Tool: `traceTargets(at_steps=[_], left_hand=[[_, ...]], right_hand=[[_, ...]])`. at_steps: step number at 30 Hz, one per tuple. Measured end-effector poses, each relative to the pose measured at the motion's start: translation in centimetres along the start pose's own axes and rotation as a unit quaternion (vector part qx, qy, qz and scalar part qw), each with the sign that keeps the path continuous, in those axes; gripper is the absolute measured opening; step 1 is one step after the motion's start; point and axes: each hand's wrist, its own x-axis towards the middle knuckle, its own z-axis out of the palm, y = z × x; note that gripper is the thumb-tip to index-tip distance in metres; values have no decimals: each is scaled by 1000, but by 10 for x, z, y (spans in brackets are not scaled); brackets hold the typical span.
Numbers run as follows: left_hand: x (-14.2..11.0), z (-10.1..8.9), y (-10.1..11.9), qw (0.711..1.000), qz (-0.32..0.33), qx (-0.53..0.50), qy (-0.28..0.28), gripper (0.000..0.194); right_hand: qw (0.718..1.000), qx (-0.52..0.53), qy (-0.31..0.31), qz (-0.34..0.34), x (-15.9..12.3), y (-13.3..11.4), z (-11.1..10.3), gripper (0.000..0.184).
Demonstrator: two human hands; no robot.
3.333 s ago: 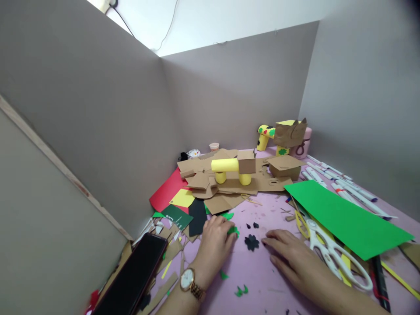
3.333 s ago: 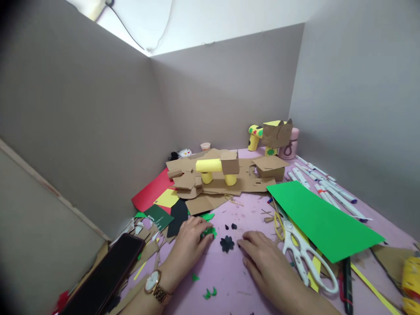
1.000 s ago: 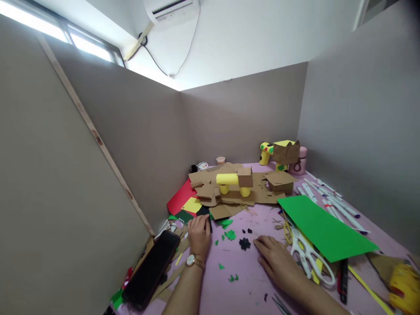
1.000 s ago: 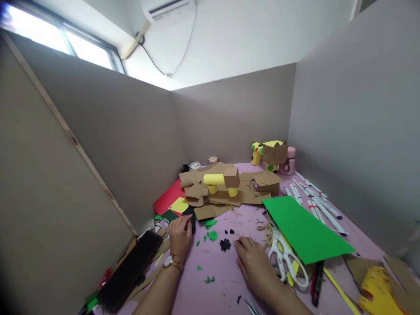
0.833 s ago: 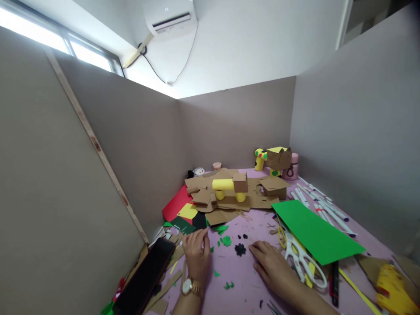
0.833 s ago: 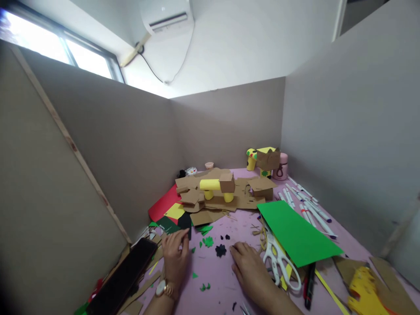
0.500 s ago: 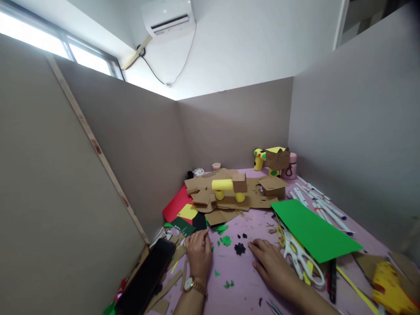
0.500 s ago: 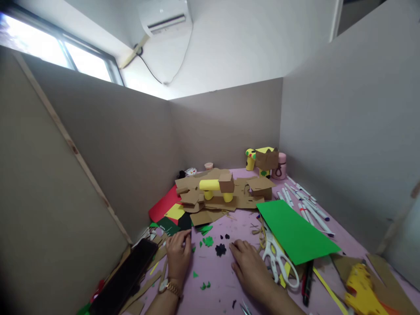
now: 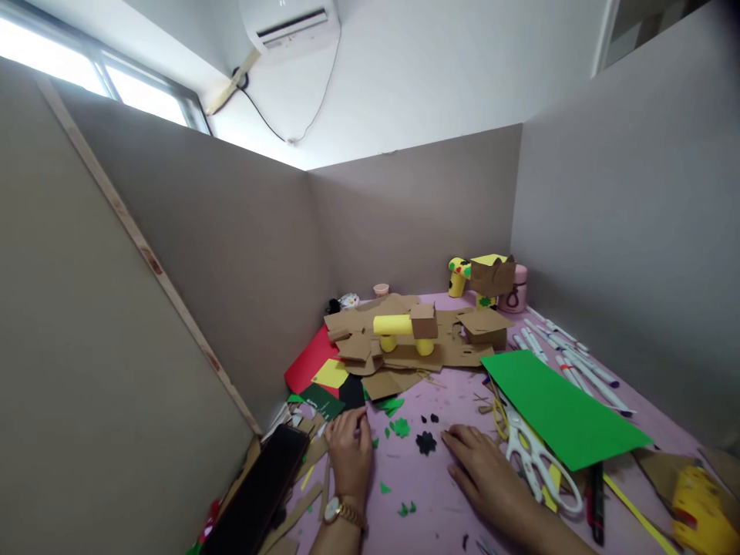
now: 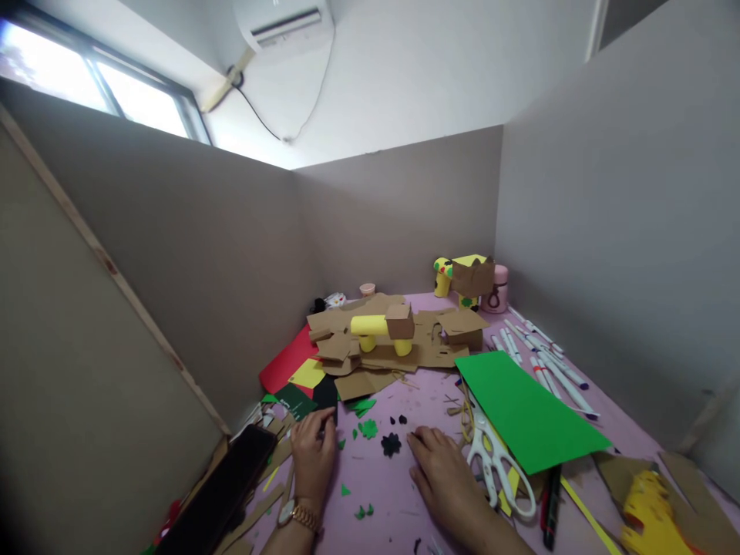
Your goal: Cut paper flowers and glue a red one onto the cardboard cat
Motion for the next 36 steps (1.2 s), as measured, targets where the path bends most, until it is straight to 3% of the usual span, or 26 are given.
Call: traceTargets(at_steps=[17, 28, 36], left_hand=[[0, -5, 3, 999, -27, -31, -8, 17], [-1, -7, 9, 996, -34, -65, -46, 16], [-1, -10, 10, 992, -81, -77, -58, 19]], right_hand=[[997, 62, 42, 21, 4, 10, 3, 30], [997, 62, 23, 26, 4, 10, 2, 32], [998, 58, 15, 20, 3, 9, 1, 33]])
